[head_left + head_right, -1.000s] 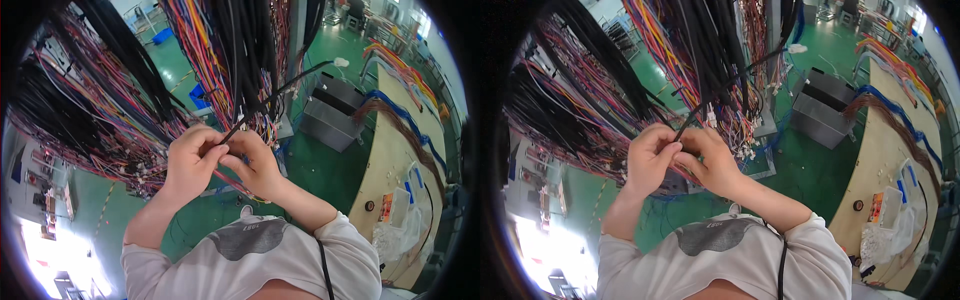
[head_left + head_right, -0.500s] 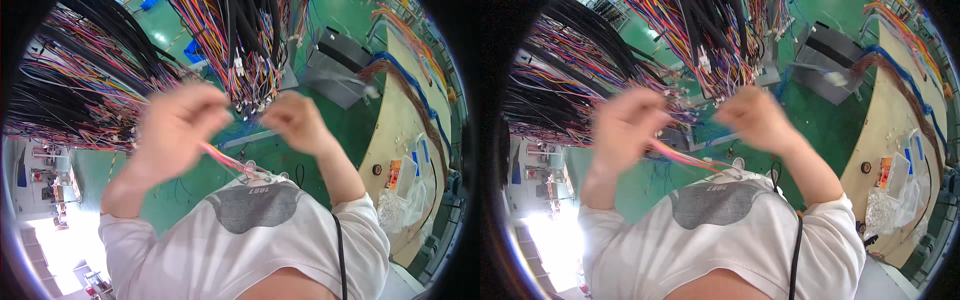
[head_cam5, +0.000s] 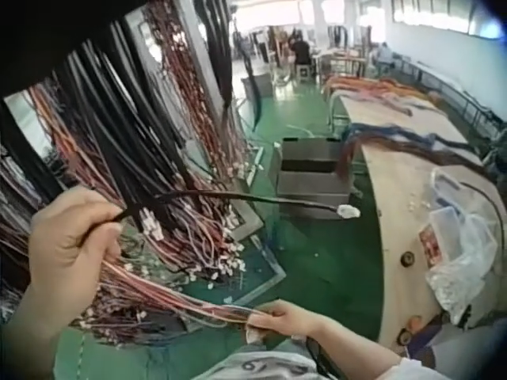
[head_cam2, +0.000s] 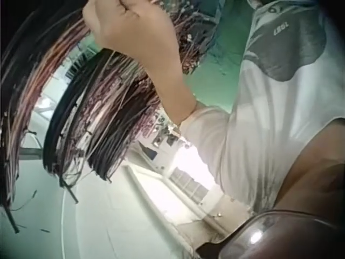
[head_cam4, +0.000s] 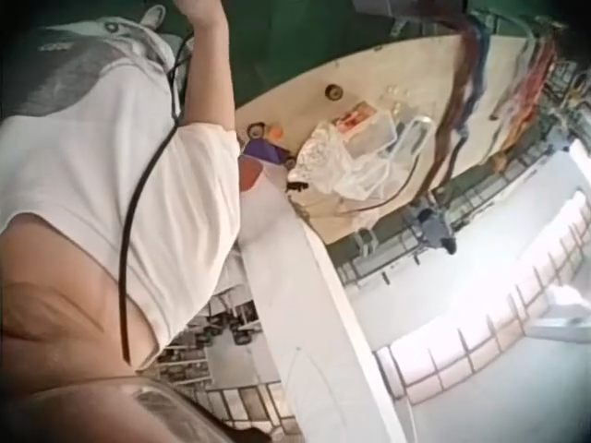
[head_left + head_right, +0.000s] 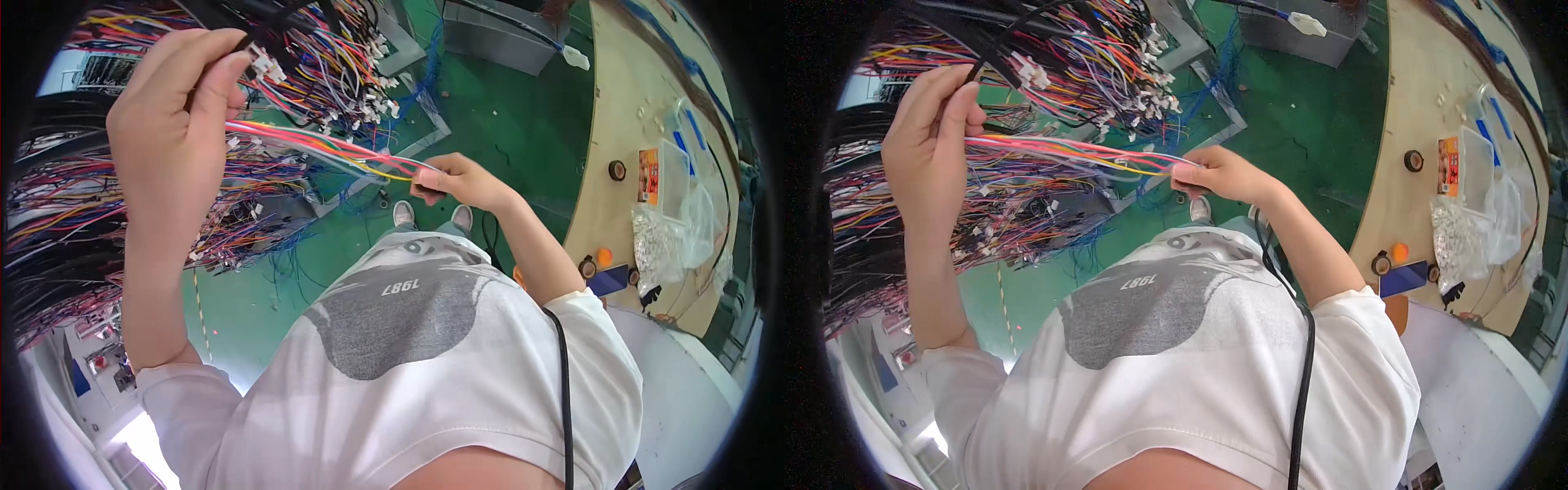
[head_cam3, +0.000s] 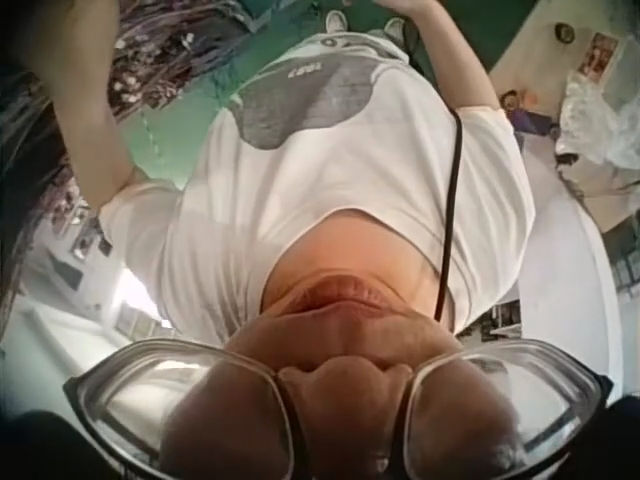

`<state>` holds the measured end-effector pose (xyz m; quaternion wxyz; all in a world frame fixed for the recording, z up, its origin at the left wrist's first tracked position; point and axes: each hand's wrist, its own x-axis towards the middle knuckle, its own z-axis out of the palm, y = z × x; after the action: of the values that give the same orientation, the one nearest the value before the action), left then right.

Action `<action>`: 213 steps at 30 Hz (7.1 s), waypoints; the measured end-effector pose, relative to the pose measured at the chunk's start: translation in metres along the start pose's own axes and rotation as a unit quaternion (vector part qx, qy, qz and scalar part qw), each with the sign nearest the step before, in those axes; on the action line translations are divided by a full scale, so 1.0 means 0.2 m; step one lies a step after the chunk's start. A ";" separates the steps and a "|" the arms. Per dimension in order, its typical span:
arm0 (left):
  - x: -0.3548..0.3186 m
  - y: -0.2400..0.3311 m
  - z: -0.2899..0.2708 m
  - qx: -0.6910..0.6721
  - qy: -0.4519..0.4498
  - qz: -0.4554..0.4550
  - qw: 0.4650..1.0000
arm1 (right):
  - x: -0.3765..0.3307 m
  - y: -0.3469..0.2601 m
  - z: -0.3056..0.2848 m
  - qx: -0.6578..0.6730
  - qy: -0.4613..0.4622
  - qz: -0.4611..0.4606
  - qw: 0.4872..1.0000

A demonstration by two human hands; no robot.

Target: Taping and securing individual wires and connectors on a large industrial wire harness assembly.

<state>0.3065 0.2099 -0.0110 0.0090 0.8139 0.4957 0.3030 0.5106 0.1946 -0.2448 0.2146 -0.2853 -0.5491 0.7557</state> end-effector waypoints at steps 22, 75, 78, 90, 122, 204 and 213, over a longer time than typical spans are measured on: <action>-0.19 0.14 0.42 -0.360 -0.217 -0.108 0.901 | -0.35 -0.71 -0.03 -0.461 0.145 -0.241 0.842; -0.17 -0.10 0.30 -0.817 -0.166 -0.266 0.483 | 0.08 -0.68 0.38 -0.336 0.440 -0.368 0.747; -0.18 -0.06 0.28 -0.756 -0.137 -0.280 0.575 | 0.08 -0.66 0.39 -0.278 0.437 -0.387 0.763; -0.22 -0.10 0.33 -0.389 0.013 -0.054 0.920 | 0.01 -0.75 0.37 -0.083 0.321 -0.220 0.918; -0.26 -0.11 0.31 -0.433 -0.058 -0.076 0.896 | 0.00 -0.82 0.38 -0.166 0.302 -0.208 0.916; -0.31 -0.16 0.36 -0.621 -0.104 -0.150 0.762 | 0.10 -0.85 0.41 -0.269 0.253 -0.321 0.872; -0.22 -0.17 0.21 -0.839 -0.181 -0.293 0.421 | 0.08 -0.84 0.47 -0.227 0.327 -0.374 0.838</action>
<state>0.2865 0.2035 -0.0776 0.8649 0.2452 0.1913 0.3939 0.4379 0.1907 -0.0665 0.5771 -0.3301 -0.6677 0.3349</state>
